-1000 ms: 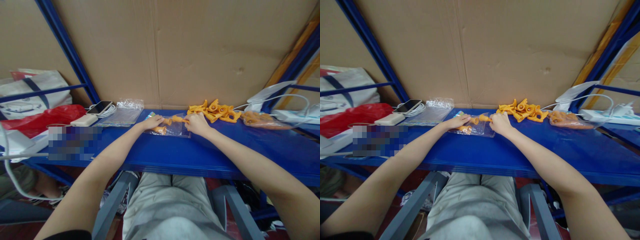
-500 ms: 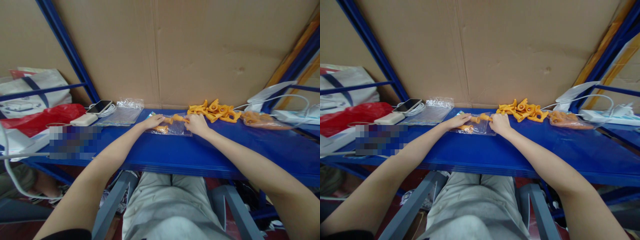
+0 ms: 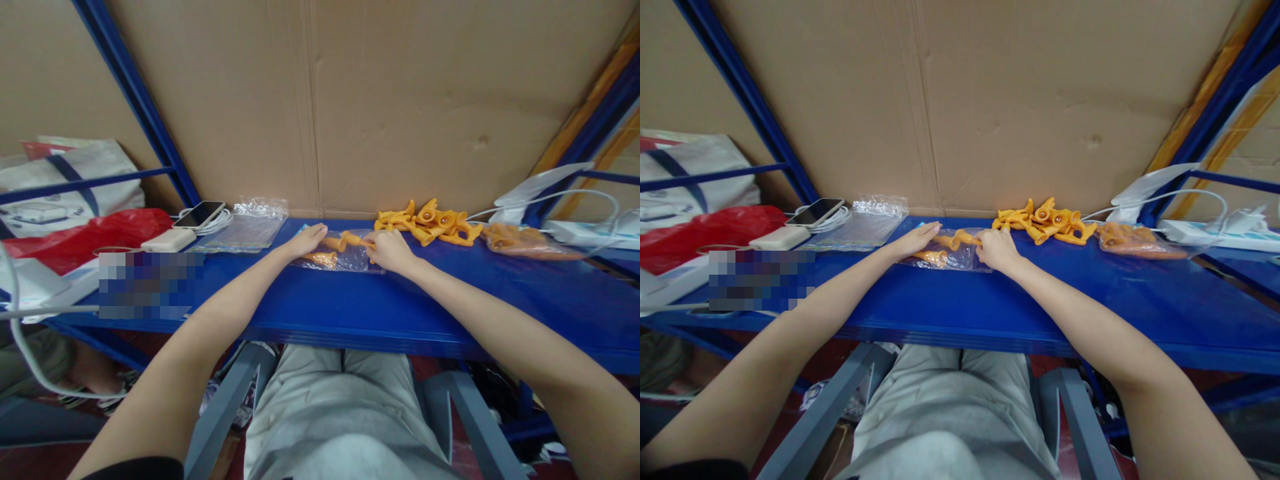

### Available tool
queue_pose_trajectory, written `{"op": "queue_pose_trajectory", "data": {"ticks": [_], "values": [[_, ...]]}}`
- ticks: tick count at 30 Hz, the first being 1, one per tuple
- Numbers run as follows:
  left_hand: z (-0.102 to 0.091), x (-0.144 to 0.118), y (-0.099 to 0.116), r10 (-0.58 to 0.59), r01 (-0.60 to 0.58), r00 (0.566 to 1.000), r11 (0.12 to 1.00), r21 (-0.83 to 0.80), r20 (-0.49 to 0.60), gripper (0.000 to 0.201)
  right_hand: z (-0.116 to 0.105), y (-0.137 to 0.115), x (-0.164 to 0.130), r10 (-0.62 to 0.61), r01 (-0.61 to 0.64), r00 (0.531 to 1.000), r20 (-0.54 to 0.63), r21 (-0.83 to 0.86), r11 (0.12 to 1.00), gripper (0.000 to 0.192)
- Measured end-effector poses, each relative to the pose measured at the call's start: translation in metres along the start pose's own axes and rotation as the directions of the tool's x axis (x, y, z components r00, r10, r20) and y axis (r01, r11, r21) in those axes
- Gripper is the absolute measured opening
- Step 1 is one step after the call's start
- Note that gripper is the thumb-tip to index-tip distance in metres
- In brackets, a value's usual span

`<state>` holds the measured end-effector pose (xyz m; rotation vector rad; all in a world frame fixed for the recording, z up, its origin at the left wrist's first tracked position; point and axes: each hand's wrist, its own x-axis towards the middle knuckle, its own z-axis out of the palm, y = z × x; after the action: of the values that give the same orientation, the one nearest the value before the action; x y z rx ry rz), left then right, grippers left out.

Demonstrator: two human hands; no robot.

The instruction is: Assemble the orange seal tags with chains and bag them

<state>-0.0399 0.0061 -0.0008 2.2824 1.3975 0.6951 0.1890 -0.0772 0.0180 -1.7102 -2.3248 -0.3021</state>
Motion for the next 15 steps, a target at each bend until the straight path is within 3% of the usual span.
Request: {"op": "queue_pose_trajectory", "data": {"ticks": [5,8,11,15], "values": [[0.001,-0.001,0.0,0.009,-0.014,0.999,0.994,-0.11,-0.049,0.057,0.022,0.015,0.015,-0.12,0.135,0.985,-0.121,0.128,0.983,0.028],[0.003,0.001,-0.001,0.004,-0.016,0.997,0.988,-0.152,-0.082,0.055,0.04,0.026,0.026,-0.25,0.325,0.929,-0.273,0.281,0.903,0.029],[0.004,0.004,-0.001,-0.039,0.012,0.989,0.983,-0.181,-0.144,0.052,0.052,0.033,0.031,-0.374,0.469,0.873,-0.313,0.331,0.819,0.042],[0.003,0.003,0.002,-0.117,0.084,0.978,0.979,-0.187,-0.174,0.051,0.051,0.033,0.027,-0.364,0.438,0.889,-0.277,0.284,0.853,0.046]]}}
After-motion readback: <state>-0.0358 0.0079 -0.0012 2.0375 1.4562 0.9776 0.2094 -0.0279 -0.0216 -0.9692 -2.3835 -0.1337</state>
